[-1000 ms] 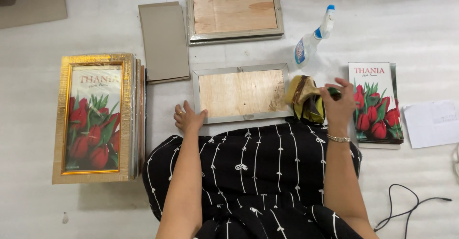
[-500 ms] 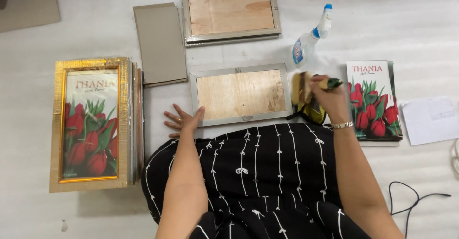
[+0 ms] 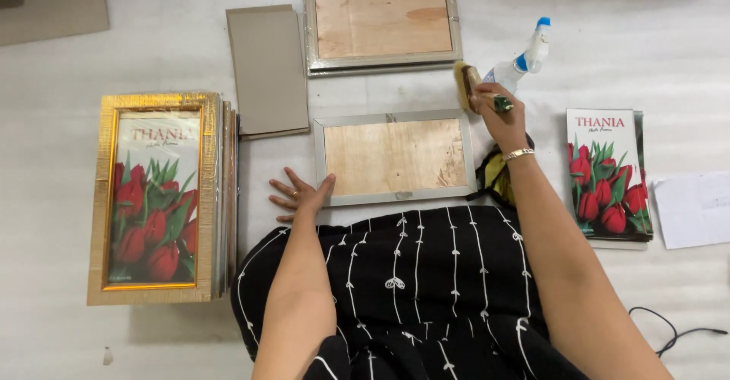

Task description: Cleaning a picture frame with a cloth and applying a finish to a wooden board with a brush

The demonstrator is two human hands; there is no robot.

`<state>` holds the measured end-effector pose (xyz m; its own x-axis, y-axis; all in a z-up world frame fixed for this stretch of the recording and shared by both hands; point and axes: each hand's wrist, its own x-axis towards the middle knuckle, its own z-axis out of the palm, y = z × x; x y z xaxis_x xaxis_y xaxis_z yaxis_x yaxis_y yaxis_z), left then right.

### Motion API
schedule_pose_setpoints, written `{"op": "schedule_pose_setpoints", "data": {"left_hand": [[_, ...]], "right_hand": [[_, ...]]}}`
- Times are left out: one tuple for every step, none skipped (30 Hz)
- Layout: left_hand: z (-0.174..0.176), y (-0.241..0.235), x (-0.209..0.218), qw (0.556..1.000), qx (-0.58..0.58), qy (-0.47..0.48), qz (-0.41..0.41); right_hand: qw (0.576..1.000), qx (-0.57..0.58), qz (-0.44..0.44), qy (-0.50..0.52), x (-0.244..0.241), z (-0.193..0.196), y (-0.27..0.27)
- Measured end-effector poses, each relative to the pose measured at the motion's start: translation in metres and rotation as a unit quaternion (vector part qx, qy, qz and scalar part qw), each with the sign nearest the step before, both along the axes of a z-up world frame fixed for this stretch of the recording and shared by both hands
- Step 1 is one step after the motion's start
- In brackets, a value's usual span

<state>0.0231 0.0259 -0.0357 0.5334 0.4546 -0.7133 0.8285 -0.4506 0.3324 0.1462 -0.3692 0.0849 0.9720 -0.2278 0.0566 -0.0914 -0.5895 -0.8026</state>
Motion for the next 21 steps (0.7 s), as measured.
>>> {"op": "schedule_pose_setpoints", "data": {"left_hand": [[-0.002, 0.000, 0.003, 1.000, 0.000, -0.002, 0.000], [-0.004, 0.000, 0.002, 1.000, 0.007, 0.002, 0.001], [-0.006, 0.000, 0.001, 1.000, 0.014, 0.005, 0.003], [-0.011, 0.001, 0.000, 1.000, 0.014, 0.007, 0.004], [-0.015, 0.002, -0.001, 1.000, 0.014, 0.010, 0.009], [-0.018, 0.003, 0.003, 1.000, 0.014, 0.009, 0.012], [-0.018, 0.004, 0.004, 1.000, 0.015, 0.007, 0.012], [-0.018, 0.004, 0.004, 1.000, 0.018, 0.012, 0.010], [-0.019, 0.003, 0.004, 1.000, 0.020, 0.017, 0.008], [-0.020, 0.004, 0.003, 1.000, 0.021, 0.018, 0.007], [-0.022, 0.004, 0.002, 1.000, 0.016, 0.011, 0.009], [-0.024, 0.004, 0.002, 1.000, 0.011, 0.003, 0.012], [-0.019, 0.001, 0.005, 1.000, 0.011, 0.003, 0.013], [-0.013, 0.000, 0.004, 1.000, 0.016, 0.008, 0.011], [-0.007, -0.001, 0.003, 1.000, 0.022, 0.012, 0.009], [-0.014, 0.000, 0.002, 1.000, 0.022, 0.011, 0.008], [-0.021, 0.001, 0.002, 1.000, 0.024, 0.012, 0.009], [-0.027, 0.003, 0.004, 1.000, 0.025, 0.011, 0.011], [-0.029, 0.004, 0.008, 1.000, 0.025, 0.008, 0.011], [-0.033, 0.005, 0.007, 1.000, 0.026, 0.009, 0.014], [-0.037, 0.006, 0.006, 0.999, 0.026, 0.010, 0.017]], "right_hand": [[1.000, 0.000, 0.000, -0.002, -0.006, 0.008, -0.003], [0.997, -0.015, 0.003, 0.073, -0.014, 0.015, -0.005], [0.989, -0.029, 0.006, 0.147, -0.022, 0.021, -0.007], [0.988, -0.029, 0.008, 0.149, -0.036, 0.029, -0.005], [0.966, -0.083, 0.057, 0.238, -0.050, 0.038, -0.004], [0.932, -0.135, 0.103, 0.320, -0.062, 0.047, -0.003], [0.933, -0.134, 0.102, 0.318, -0.061, 0.052, 0.002], [0.933, -0.150, 0.098, 0.311, -0.061, 0.057, 0.006], [0.933, -0.167, 0.094, 0.304, -0.062, 0.061, 0.010], [0.933, -0.166, 0.094, 0.306, -0.048, 0.036, 0.000], [0.950, -0.155, 0.047, 0.266, -0.035, 0.011, -0.010], [0.964, -0.144, 0.000, 0.225, -0.020, -0.014, -0.021], [0.964, -0.145, 0.001, 0.225, -0.008, -0.017, -0.021], [0.981, -0.113, 0.012, 0.160, 0.001, -0.022, -0.018], [0.992, -0.080, 0.024, 0.096, 0.011, -0.027, -0.016], [0.992, -0.079, 0.023, 0.095, 0.010, -0.023, -0.012], [0.997, -0.053, 0.047, 0.000, 0.010, -0.019, -0.008], [0.992, -0.027, 0.073, -0.097, 0.013, -0.014, -0.002], [0.992, -0.027, 0.073, -0.100, 0.011, -0.004, -0.005], [0.997, -0.009, 0.069, -0.016, 0.005, 0.005, -0.007], [0.996, 0.010, 0.064, 0.068, 0.000, 0.012, -0.010]]}}
